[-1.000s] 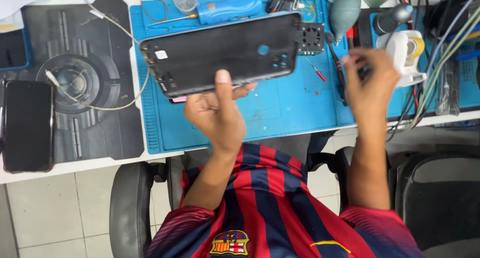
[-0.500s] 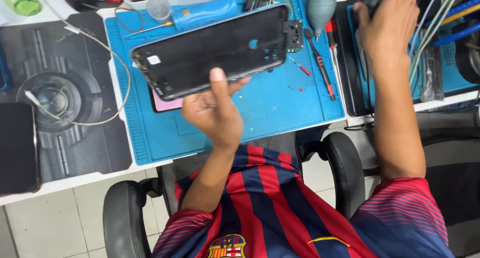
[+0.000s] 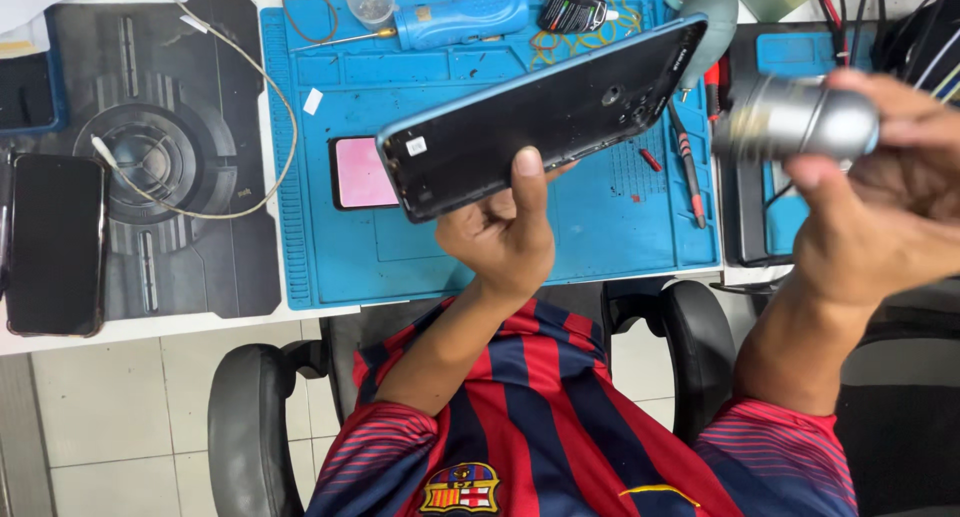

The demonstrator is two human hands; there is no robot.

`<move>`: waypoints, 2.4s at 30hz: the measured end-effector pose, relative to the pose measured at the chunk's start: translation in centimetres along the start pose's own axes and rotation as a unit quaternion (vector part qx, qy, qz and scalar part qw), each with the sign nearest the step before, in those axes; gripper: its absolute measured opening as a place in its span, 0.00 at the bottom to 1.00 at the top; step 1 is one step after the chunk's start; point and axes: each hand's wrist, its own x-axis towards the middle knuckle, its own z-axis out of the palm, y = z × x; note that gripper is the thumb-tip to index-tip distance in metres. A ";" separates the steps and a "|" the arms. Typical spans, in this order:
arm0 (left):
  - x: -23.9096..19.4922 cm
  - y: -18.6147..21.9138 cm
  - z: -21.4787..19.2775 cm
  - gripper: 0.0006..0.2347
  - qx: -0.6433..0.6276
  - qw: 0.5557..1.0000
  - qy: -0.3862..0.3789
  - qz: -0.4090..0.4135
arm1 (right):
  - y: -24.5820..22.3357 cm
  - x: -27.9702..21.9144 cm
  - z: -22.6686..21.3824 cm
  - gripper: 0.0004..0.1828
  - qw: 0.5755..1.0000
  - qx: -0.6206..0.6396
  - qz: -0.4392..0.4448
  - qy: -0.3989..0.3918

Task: The person disassembles a smartphone by removing the back cover and using a heat gun to warm the edges. They then use a metal prying tool to separate the screen assembly from the frame and test the touchscreen responsiveness.

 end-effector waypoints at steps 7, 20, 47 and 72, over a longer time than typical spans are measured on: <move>-0.9 -0.3 0.6 0.08 0.134 0.990 0.005 0.040 | -1.6 0.4 3.1 0.29 0.995 0.088 -0.046 -0.004; -1.1 0.2 -0.1 0.09 0.178 0.978 -0.016 0.105 | -3.6 1.6 7.0 0.31 0.995 0.084 0.041 -0.022; 2.9 1.6 -1.6 0.15 0.063 0.959 -0.242 0.135 | -1.1 1.8 10.0 0.29 0.995 -0.051 -0.091 -0.003; 3.4 0.6 -2.0 0.15 0.065 0.954 -0.242 0.165 | 0.3 2.1 10.7 0.28 0.996 0.024 -0.088 0.004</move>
